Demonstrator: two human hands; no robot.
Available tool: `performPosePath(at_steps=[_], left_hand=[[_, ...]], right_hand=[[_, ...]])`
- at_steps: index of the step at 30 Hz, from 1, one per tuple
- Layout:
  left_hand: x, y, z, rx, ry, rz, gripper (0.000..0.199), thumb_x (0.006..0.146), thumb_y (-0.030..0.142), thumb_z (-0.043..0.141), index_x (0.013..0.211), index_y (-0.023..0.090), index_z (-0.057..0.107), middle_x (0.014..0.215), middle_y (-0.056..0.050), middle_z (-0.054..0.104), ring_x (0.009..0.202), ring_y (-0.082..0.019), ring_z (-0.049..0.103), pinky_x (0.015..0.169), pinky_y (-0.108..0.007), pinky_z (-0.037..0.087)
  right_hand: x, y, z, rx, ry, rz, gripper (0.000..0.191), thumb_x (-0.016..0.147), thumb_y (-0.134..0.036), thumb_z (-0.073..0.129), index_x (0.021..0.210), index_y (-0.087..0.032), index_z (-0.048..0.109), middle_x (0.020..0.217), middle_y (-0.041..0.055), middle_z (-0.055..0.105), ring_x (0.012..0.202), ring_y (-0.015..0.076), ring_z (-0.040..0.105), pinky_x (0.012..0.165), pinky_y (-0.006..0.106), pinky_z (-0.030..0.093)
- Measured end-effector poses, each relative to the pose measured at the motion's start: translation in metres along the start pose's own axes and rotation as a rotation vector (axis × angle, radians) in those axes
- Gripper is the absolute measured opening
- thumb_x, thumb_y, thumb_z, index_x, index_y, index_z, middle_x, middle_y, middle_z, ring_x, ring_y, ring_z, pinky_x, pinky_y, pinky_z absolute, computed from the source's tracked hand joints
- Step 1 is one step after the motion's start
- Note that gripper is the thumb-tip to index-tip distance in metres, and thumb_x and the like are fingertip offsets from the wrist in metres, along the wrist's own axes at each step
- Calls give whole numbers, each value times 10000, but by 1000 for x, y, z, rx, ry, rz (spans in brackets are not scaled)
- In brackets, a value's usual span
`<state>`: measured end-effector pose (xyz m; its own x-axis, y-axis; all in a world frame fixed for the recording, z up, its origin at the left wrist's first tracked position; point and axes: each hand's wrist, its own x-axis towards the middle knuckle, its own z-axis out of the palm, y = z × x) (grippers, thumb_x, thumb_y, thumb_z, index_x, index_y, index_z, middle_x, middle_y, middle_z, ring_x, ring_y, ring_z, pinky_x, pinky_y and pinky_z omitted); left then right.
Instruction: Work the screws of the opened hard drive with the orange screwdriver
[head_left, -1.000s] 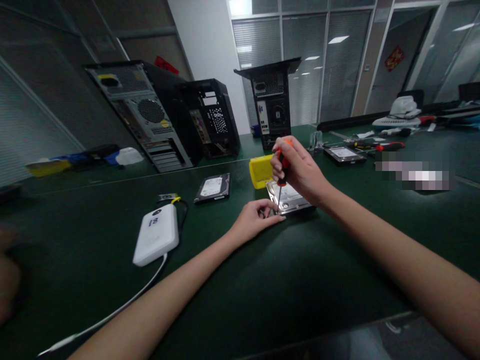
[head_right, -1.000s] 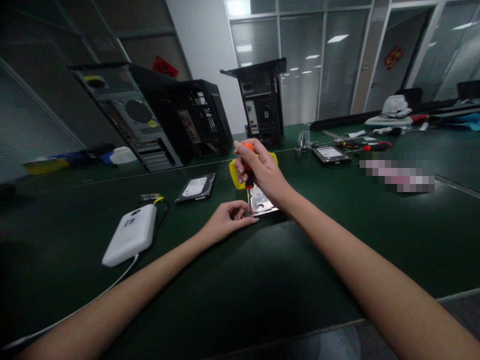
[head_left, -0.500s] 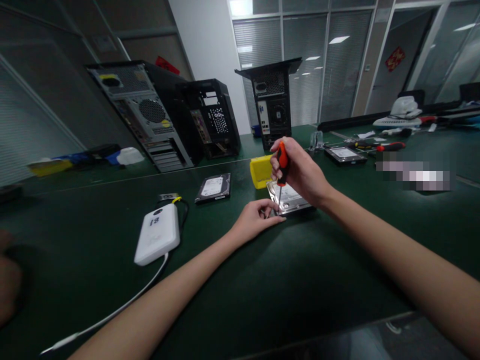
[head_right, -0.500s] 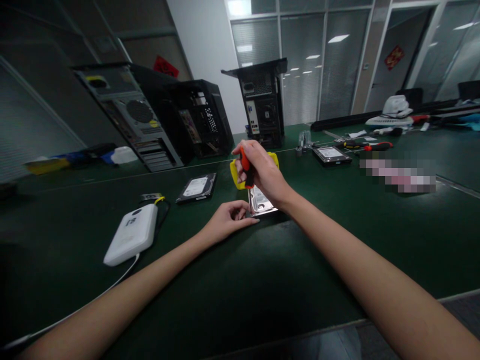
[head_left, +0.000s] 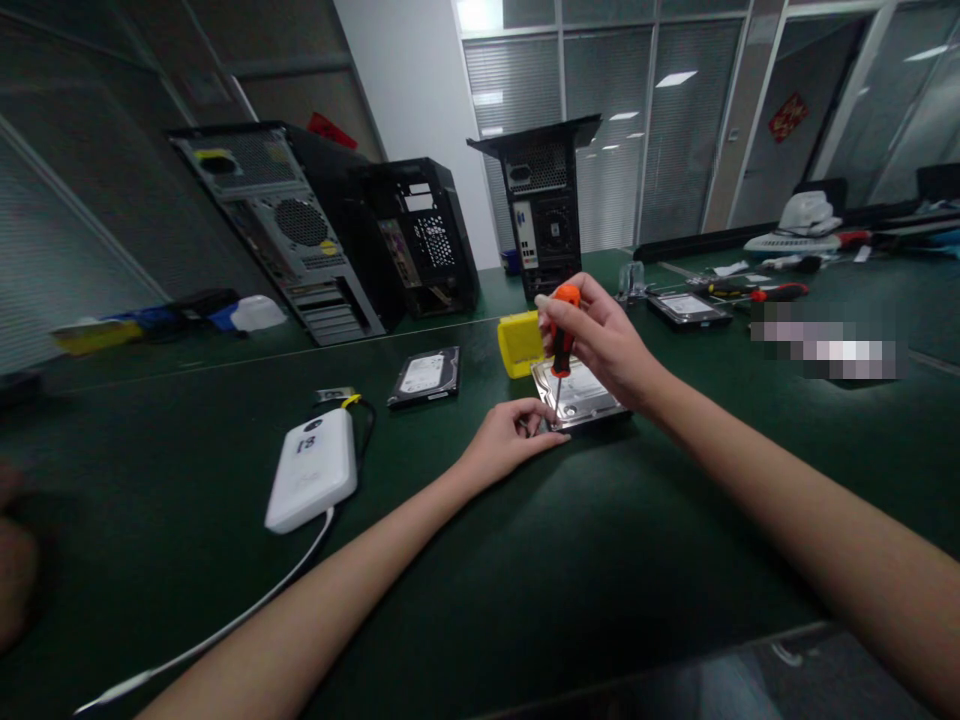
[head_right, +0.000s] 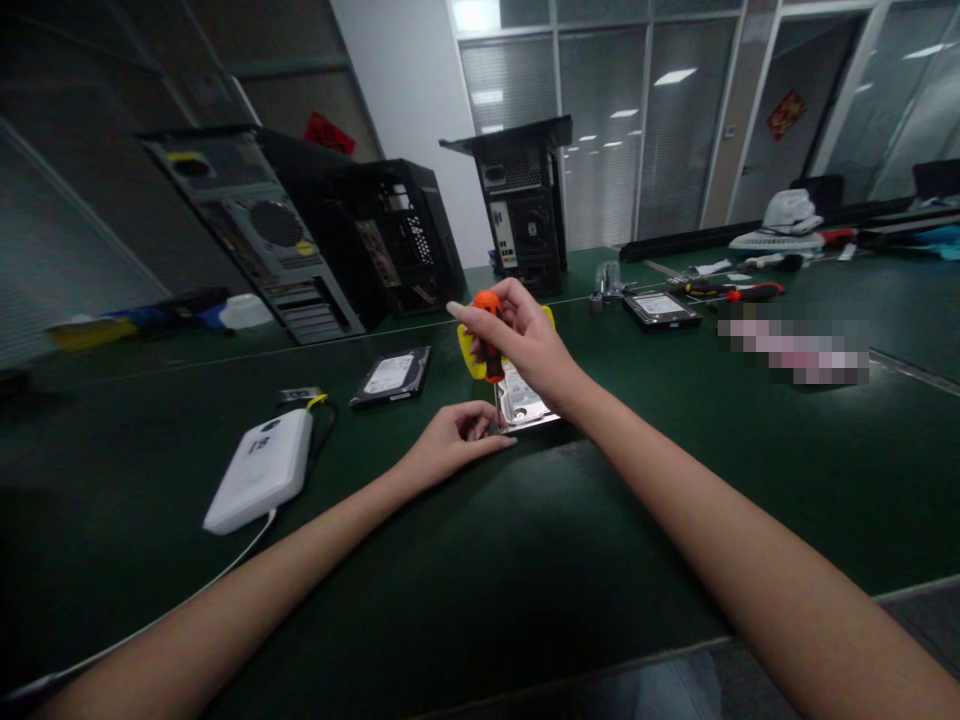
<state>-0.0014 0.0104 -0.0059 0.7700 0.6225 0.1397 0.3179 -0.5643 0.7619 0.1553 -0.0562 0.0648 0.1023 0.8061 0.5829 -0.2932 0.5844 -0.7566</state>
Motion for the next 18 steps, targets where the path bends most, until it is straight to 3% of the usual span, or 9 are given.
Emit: performPosePath(at_steps=[5, 14, 18], left_hand=[[0, -2, 0, -5, -8, 13, 399, 732, 501, 696, 906, 145, 654, 608, 59, 400, 561, -101, 350, 524, -213, 258], [-1, 2, 0, 19, 0, 10, 370, 733, 477, 699, 894, 147, 658, 609, 56, 413, 568, -106, 369, 533, -215, 277], [-1, 2, 0, 24, 4, 16, 364, 729, 469, 705, 892, 148, 660, 612, 56, 413, 571, -105, 374, 534, -215, 283]], right_hand=[[2, 5, -4, -24, -11, 8, 277, 787, -365, 668, 892, -232, 448, 708, -58, 573, 614, 65, 541, 611, 209, 471], [-3, 14, -3, -194, -35, -117, 415, 825, -390, 621, 1189, -298, 442, 659, -64, 484, 557, 82, 503, 546, 218, 456], [-1, 17, -2, -114, -71, -75, 347, 910, -520, 418, 1171, -293, 442, 622, -58, 421, 540, 86, 476, 563, 230, 472]])
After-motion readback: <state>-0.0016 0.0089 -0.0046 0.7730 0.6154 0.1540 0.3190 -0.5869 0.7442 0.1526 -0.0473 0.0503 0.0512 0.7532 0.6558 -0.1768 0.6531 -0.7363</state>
